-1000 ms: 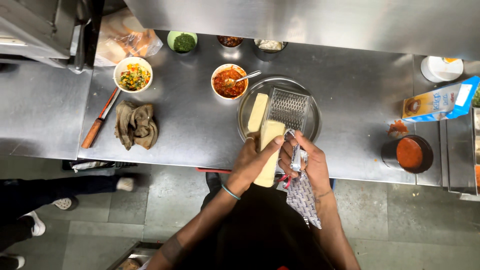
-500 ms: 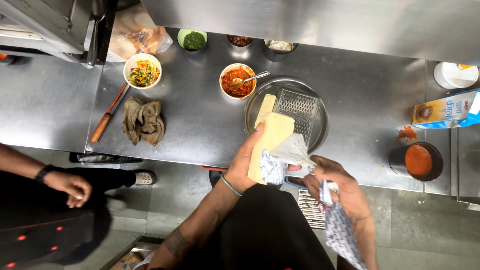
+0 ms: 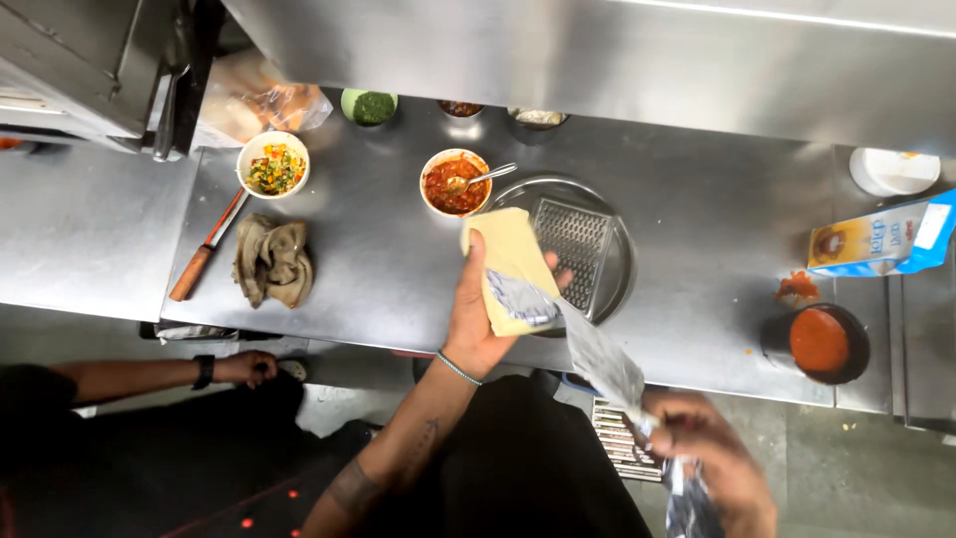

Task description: The person unwraps a block of cheese from foil wrapping and places it on a metal tray. The person then grates the cheese against a box grater resting on the tray, rubbing the block back and forth to collect shredded cheese on the tray.

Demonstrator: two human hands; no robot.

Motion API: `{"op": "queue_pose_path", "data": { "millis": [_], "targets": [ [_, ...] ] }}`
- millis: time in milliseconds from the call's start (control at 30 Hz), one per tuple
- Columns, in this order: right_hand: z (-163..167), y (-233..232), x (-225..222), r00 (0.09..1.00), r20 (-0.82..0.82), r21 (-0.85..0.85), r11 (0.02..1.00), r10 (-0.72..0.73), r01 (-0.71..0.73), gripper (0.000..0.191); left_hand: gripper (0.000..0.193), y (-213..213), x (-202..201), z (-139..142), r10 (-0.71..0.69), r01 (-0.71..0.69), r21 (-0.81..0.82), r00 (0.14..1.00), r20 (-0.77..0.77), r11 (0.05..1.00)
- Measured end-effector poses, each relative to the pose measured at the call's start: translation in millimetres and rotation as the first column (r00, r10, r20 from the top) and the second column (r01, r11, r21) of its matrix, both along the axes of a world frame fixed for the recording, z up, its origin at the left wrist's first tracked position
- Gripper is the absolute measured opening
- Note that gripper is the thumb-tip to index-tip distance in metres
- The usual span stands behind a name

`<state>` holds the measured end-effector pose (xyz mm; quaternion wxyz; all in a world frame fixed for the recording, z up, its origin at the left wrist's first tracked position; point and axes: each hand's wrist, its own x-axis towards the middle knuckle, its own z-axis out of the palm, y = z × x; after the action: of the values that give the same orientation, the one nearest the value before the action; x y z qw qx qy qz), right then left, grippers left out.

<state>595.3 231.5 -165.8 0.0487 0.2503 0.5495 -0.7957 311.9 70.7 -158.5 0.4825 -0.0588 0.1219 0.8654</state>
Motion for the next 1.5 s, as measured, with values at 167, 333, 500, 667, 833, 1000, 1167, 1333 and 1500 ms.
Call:
{"op": "queue_pose_path", "data": {
  "millis": [167, 333, 500, 667, 833, 1000, 1167, 1333, 1500],
  "targets": [
    [-3, 18, 75, 0.857, -0.471, 0.699, 0.681, 0.211, 0.216, 0.027, 0.069, 35, 7, 5, 0.011, -0.043, -0.2, 0.987, -0.159, 0.979],
    [-1, 90, 102, 0.932, -0.362, 0.322, 0.935, -0.022, 0.147, 0.017, 0.064, 68, 25, 19, 0.162, -0.163, -0.014, 0.985, -0.063, 0.987],
    [23, 91, 89, 0.846, -0.358, 0.187, 0.858, -0.394, 0.478, 0.011, 0.065, 88, 56, 32, 0.058, -0.055, 0.062, 0.998, -0.037, 0.997],
    [53, 83, 46, 0.762, -0.267, 0.251, 0.721, -0.59, 0.646, 0.009, 0.067, 103, 67, 48, -0.028, 0.028, -0.018, 0.999, -0.016, 0.999],
    [63, 77, 12, 0.646, -0.459, 0.356, 0.54, -0.61, 0.763, 0.005, 0.072, 103, 57, 66, -0.057, 0.016, -0.224, 0.982, -0.178, 0.974],
    [60, 67, -15, 0.646, -0.56, 0.594, 0.292, -0.519, 0.749, 0.022, 0.073, 101, 46, 71, -0.038, -0.105, -0.363, 0.929, -0.367, 0.926],
    [62, 54, -45, 0.777, -0.481, 0.668, 0.405, -0.405, 0.624, 0.022, 0.074, 94, 36, 71, -0.089, -0.124, -0.426, 0.889, -0.448, 0.896],
    [78, 40, -78, 0.899, -0.343, 0.783, 0.446, -0.273, 0.434, 0.014, 0.072, 78, 17, 64, -0.183, 0.011, -0.39, 0.896, -0.406, 0.921],
    [90, 21, -114, 0.775, -0.475, 0.404, 0.679, -0.417, 0.613, 0.022, 0.066, 68, 8, 50, -0.417, 0.292, -0.364, 0.845, -0.335, 0.884]
  ]
}}
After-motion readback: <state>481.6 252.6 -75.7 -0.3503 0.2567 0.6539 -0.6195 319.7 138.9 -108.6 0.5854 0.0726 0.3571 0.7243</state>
